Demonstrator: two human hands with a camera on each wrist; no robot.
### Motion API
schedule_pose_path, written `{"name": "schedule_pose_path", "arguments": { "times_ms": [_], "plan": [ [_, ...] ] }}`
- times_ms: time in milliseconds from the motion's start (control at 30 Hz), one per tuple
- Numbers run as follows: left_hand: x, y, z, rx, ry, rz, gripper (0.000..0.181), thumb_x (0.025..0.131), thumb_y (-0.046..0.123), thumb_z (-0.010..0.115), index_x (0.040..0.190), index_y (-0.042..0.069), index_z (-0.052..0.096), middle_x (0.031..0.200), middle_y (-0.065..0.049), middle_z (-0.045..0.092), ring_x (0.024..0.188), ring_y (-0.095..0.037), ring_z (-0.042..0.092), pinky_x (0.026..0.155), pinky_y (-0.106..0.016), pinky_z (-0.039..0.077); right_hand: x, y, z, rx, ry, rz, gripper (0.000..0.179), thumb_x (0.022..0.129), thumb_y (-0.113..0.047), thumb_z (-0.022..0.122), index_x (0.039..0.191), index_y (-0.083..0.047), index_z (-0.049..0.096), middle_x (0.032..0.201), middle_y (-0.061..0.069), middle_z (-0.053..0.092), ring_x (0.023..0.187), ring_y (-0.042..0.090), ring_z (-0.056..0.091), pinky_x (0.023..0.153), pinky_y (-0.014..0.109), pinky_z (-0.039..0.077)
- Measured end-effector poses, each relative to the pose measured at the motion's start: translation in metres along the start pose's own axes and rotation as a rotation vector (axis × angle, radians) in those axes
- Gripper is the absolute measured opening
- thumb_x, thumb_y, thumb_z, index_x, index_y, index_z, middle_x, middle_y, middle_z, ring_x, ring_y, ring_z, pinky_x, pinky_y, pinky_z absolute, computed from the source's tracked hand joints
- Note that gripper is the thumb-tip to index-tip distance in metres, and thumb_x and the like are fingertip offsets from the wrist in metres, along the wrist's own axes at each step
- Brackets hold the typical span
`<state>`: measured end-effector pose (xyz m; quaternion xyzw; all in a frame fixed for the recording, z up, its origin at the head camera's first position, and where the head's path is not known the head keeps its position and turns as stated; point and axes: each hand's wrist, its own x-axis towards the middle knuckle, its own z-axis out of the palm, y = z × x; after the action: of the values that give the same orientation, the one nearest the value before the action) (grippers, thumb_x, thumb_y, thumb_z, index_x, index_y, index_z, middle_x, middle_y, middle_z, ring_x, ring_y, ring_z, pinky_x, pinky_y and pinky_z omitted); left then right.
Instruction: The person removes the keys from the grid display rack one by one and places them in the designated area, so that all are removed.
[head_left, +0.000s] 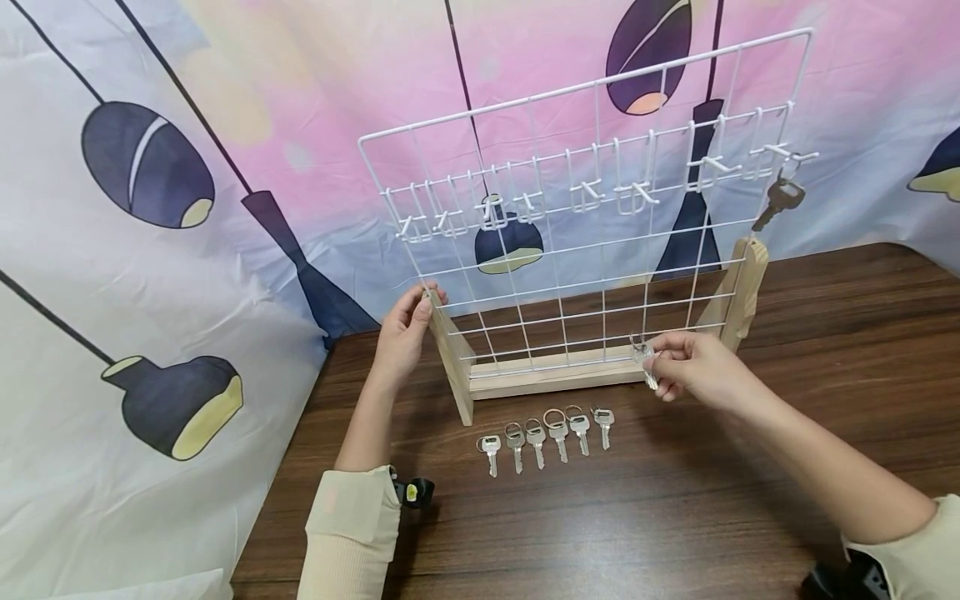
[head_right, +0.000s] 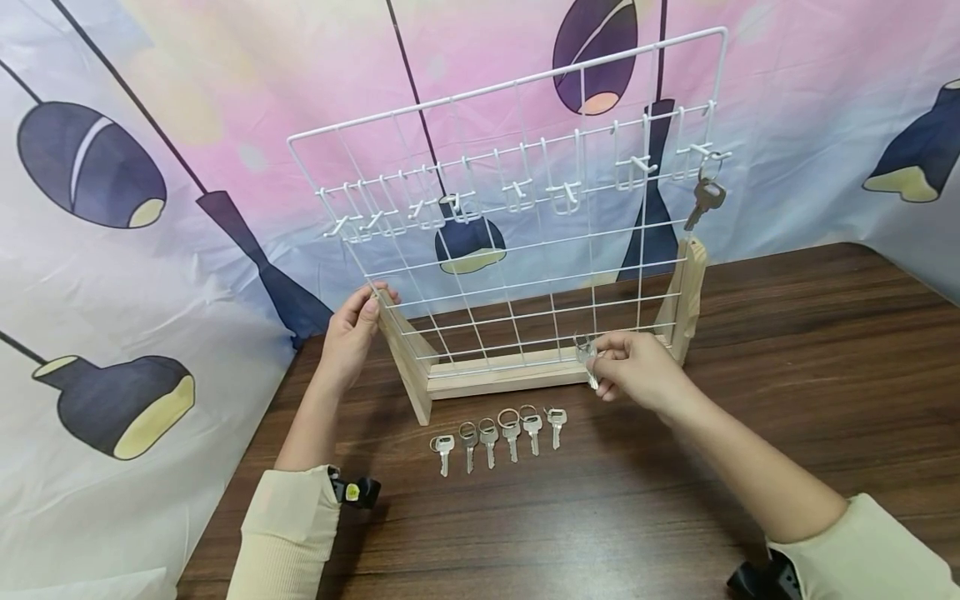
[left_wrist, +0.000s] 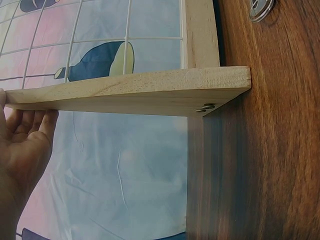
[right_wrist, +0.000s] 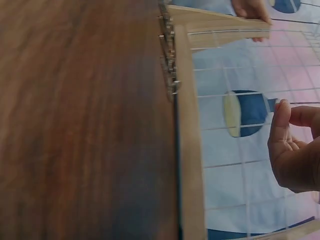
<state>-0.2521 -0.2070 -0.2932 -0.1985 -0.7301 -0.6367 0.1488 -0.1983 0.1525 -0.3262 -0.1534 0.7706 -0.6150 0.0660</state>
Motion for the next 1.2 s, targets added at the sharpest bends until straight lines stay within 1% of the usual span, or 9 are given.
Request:
{"name": "schedule_pose_path", "arguments": {
  "times_ms": [233, 300, 400, 467, 600, 700, 767, 967, 1200],
  "plan": [
    [0.001, -0.001, 0.0, 0.01, -0.003, 0.002, 0.032, 0.099, 0.007, 0.041, 0.125, -0.009, 0.046, 0.106, 0.0, 0.059, 0.112, -0.028, 0.051, 0.094, -0.029, 0.039, 0.005, 0.017, 0.005, 0.07, -0.035, 0.092, 0.028, 0.087, 0.003, 0.051, 0.107, 0.021, 0.046, 0.064, 0.003, 0.057, 0.052, 0.008, 0.055, 0.05, 0.023, 0.051],
    [0.001, -0.001, -0.001, 0.012, -0.002, 0.002, 0.032, 0.099, 0.007, 0.041, 0.125, -0.009, 0.046, 0.107, -0.004, 0.059, 0.112, -0.026, 0.051, 0.094, -0.029, 0.039, 0.006, 0.021, 0.006, 0.075, -0.049, 0.119, 0.027, 0.087, 0.002, 0.05, 0.107, 0.021, 0.046, 0.064, 0.003, 0.056, 0.052, 0.007, 0.055, 0.051, 0.023, 0.051],
    [0.001, -0.001, -0.001, 0.014, -0.001, 0.004, 0.032, 0.099, 0.006, 0.041, 0.126, -0.011, 0.045, 0.112, -0.017, 0.058, 0.111, -0.025, 0.052, 0.095, -0.029, 0.039, 0.008, 0.027, 0.008, 0.074, -0.071, 0.163, 0.03, 0.086, 0.001, 0.049, 0.109, 0.02, 0.046, 0.067, 0.003, 0.055, 0.055, 0.008, 0.055, 0.053, 0.022, 0.05],
    [0.001, -0.001, -0.001, 0.016, -0.001, 0.006, 0.032, 0.099, 0.006, 0.04, 0.126, -0.011, 0.045, 0.114, -0.023, 0.055, 0.111, -0.025, 0.052, 0.095, -0.029, 0.039, 0.009, 0.031, 0.01, 0.085, -0.089, 0.189, 0.031, 0.086, 0.001, 0.048, 0.11, 0.02, 0.047, 0.068, 0.003, 0.054, 0.056, 0.008, 0.055, 0.053, 0.021, 0.05],
    [0.001, -0.001, 0.0, 0.02, -0.003, 0.004, 0.032, 0.099, 0.007, 0.041, 0.126, -0.01, 0.045, 0.115, -0.026, 0.053, 0.112, -0.026, 0.051, 0.095, -0.029, 0.039, 0.011, 0.039, 0.012, 0.124, -0.138, 0.257, 0.027, 0.086, 0.001, 0.048, 0.107, 0.019, 0.049, 0.068, 0.003, 0.054, 0.056, 0.007, 0.055, 0.054, 0.02, 0.05],
    [0.001, 0.0, 0.0, 0.023, -0.002, 0.002, 0.032, 0.099, 0.007, 0.041, 0.126, -0.009, 0.046, 0.115, -0.027, 0.052, 0.112, -0.026, 0.051, 0.095, -0.029, 0.039, 0.012, 0.044, 0.015, 0.128, -0.17, 0.301, 0.024, 0.086, 0.002, 0.049, 0.103, 0.017, 0.05, 0.067, 0.004, 0.055, 0.054, 0.006, 0.055, 0.053, 0.019, 0.049],
    [0.0, 0.0, 0.0, 0.019, -0.004, 0.005, 0.032, 0.099, 0.007, 0.041, 0.126, -0.009, 0.045, 0.116, -0.029, 0.051, 0.112, -0.027, 0.05, 0.095, -0.029, 0.038, 0.012, 0.048, 0.017, 0.118, -0.183, 0.317, 0.023, 0.084, 0.003, 0.049, 0.103, 0.017, 0.051, 0.067, 0.005, 0.056, 0.053, 0.006, 0.055, 0.052, 0.019, 0.049],
    [0.001, -0.001, 0.0, 0.024, -0.003, 0.008, 0.031, 0.099, 0.007, 0.041, 0.126, -0.008, 0.046, 0.113, -0.022, 0.055, 0.111, -0.025, 0.051, 0.095, -0.029, 0.039, 0.01, 0.053, 0.021, 0.098, -0.195, 0.339, 0.024, 0.081, 0.006, 0.047, 0.101, 0.018, 0.051, 0.066, 0.007, 0.055, 0.051, 0.006, 0.055, 0.052, 0.019, 0.05],
    [0.001, -0.002, 0.0, 0.013, -0.009, 0.014, 0.032, 0.099, 0.005, 0.04, 0.126, -0.011, 0.044, 0.118, -0.034, 0.048, 0.112, -0.026, 0.051, 0.097, -0.03, 0.037, 0.007, 0.053, 0.03, 0.027, -0.163, 0.329, 0.022, 0.081, 0.007, 0.048, 0.1, 0.018, 0.049, 0.066, 0.009, 0.056, 0.051, 0.009, 0.056, 0.051, 0.021, 0.05]
  ]
}}
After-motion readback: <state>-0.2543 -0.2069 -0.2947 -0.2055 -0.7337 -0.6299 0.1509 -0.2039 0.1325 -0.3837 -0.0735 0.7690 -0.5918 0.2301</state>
